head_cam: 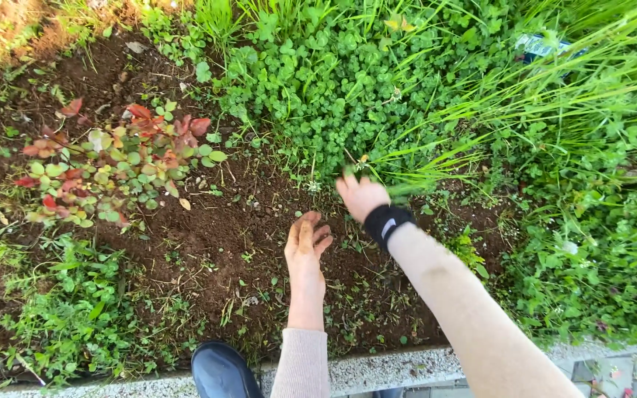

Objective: The person pulls weeds by hand from a garden bed along a paved walkway, gathering them into a bundle and moving along the bed to continue removing unwanted plants.

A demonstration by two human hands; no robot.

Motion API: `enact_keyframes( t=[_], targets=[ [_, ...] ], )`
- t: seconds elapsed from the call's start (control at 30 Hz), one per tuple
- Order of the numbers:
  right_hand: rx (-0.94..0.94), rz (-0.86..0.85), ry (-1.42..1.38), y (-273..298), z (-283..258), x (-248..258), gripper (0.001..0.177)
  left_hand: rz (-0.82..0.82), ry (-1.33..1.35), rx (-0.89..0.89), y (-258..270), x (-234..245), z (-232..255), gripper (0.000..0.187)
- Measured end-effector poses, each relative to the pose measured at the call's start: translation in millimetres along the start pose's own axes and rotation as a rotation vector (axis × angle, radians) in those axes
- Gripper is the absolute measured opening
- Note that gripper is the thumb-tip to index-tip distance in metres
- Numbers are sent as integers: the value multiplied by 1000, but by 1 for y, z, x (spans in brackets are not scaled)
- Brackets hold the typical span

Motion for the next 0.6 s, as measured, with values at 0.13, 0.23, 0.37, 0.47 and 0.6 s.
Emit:
enact_keyframes(
  t=[0.13, 0.23, 0.37, 0.47, 0.6],
  targets=[
    [-279, 105, -129, -62, 54, -96, 27, -25, 20, 0, -2, -10, -1, 41],
    [-300, -191, -14, -81, 62, -157, 45, -27, 8, 1, -5, -8, 2, 35],
    [-297, -105, -109, -92, 65, -125, 39, -48, -46, 6, -7, -7, -6, 39],
    [-331, -200, -130, -91, 71, -110, 34, -67, -60, -10, -7, -14, -1, 41],
    [-124, -307, -139, -21, 26, -52, 31, -49, -46, -4, 5, -18, -8, 41]
  ],
)
Point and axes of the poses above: each hand's wrist, its own y-axis away from the middle knuckle, its own x-axis out of the back of the hand, z = x × y, the point moved 10 cm from there along -y, towards the middle knuckle, and after that the axes turned 8 degrees about -x, right-handed, at the moved point
